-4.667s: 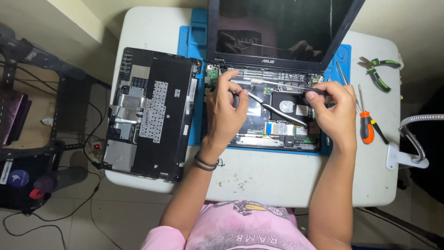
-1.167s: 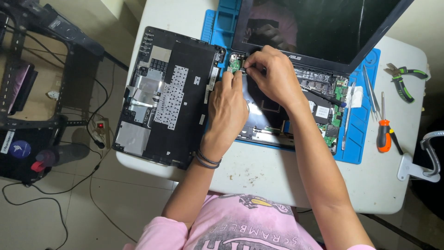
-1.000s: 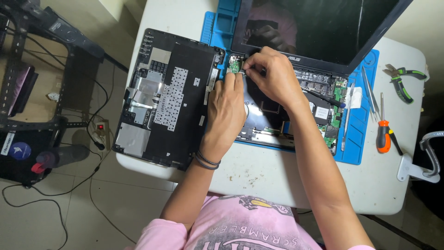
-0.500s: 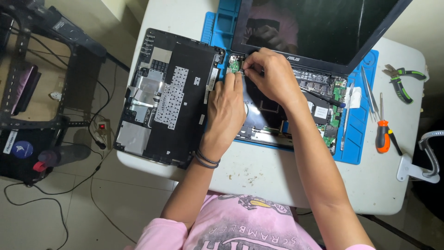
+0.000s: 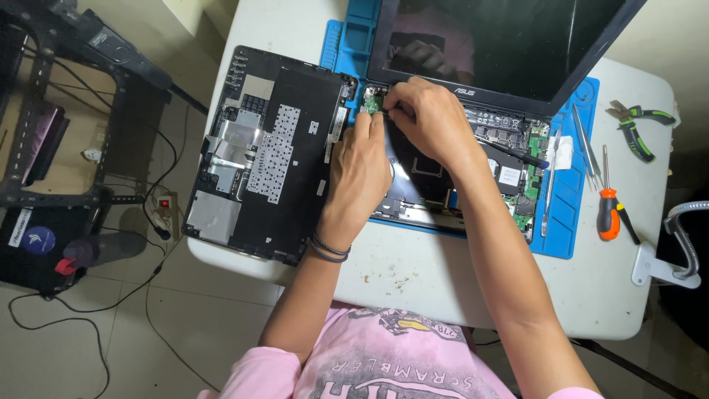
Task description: Installing a battery and connecting internal ribbon cables to the motherboard of a laptop.
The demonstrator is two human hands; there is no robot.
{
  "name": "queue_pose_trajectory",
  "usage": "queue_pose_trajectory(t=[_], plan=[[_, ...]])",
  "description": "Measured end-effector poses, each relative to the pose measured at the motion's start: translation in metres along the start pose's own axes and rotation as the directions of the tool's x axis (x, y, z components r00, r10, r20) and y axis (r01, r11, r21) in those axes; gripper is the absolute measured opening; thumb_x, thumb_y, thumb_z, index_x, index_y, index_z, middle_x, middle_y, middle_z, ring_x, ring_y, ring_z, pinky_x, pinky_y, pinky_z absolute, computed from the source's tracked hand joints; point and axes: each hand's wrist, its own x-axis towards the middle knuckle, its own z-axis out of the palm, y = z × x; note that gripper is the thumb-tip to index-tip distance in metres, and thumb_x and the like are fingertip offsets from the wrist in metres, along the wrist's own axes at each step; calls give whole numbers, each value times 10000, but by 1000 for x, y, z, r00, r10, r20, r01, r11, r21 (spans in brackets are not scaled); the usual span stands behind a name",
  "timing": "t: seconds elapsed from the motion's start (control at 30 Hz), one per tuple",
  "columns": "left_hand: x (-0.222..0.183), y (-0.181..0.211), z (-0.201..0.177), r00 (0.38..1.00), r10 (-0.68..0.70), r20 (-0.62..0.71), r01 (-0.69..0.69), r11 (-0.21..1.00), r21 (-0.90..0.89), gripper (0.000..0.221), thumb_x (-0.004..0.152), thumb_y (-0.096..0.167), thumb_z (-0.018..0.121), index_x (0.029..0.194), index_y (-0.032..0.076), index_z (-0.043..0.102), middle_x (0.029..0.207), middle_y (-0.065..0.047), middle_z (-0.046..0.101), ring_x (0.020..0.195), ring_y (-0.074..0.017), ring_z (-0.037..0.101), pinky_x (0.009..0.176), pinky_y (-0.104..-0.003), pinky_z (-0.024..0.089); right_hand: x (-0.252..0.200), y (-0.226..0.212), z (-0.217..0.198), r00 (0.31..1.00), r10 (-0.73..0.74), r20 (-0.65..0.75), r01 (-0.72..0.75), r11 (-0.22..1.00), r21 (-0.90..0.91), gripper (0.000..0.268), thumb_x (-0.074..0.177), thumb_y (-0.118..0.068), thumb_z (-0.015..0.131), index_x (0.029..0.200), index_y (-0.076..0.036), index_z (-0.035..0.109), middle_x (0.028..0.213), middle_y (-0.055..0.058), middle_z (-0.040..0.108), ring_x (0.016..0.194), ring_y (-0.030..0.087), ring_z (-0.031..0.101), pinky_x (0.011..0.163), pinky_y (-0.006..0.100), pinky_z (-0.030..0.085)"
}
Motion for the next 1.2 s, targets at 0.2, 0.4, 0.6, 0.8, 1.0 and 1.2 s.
queue_pose_trajectory(t=[0.2,0.4,0.6,0.8,1.0,1.2], plan=[[-1,7,-8,998,-32,50,34,998,-46,561,885,-33,537,1442,-47,466,1183,-154,536,957,-384,635,741,-497,512,0,0,-1,1000,18,15,-18,1000,-5,117,891,-44,760,960,-136,737,768,71,636,761,303,686,691,427,526],[-4,11,-13,997,-19,79,15,999,47,563,881,-35,504,1443,-41,476,1211,-154,528,985,-390,614,767,-508,507,8,8,2,998,35,56,-41,994,103,102,865,-61,788,907,-140,738,728,94,667,754,328,704,690,452,536],[0,9,-17,987,-52,153,51,999,15,649,847,-72,476,1491,-19,427,1257,-123,501,1016,-356,590,789,-495,503,22,4,-8,979,120,165,-138,985,101,109,798,-87,821,853,-160,761,713,79,712,778,304,729,735,436,559],[-1,20,-28,988,-87,131,101,989,-104,646,850,-131,427,1493,-66,409,1230,-160,501,1008,-347,603,764,-452,527,23,2,-3,976,155,153,-167,983,72,142,765,-68,824,844,-169,762,717,65,719,796,281,743,741,426,578],[2,6,-13,997,-39,66,47,990,-132,596,860,-56,509,1454,-57,450,1187,-148,502,949,-404,614,722,-506,526,21,5,-9,984,106,143,-132,973,187,102,811,-53,800,873,-131,780,722,101,713,746,291,726,714,417,572],[0,4,-20,997,-51,61,65,967,-245,594,840,-76,471,1434,-78,470,1157,-152,508,936,-413,645,693,-485,544,16,1,-10,992,77,103,-96,978,186,124,838,-1,775,914,-97,793,752,132,725,766,311,745,729,409,582]])
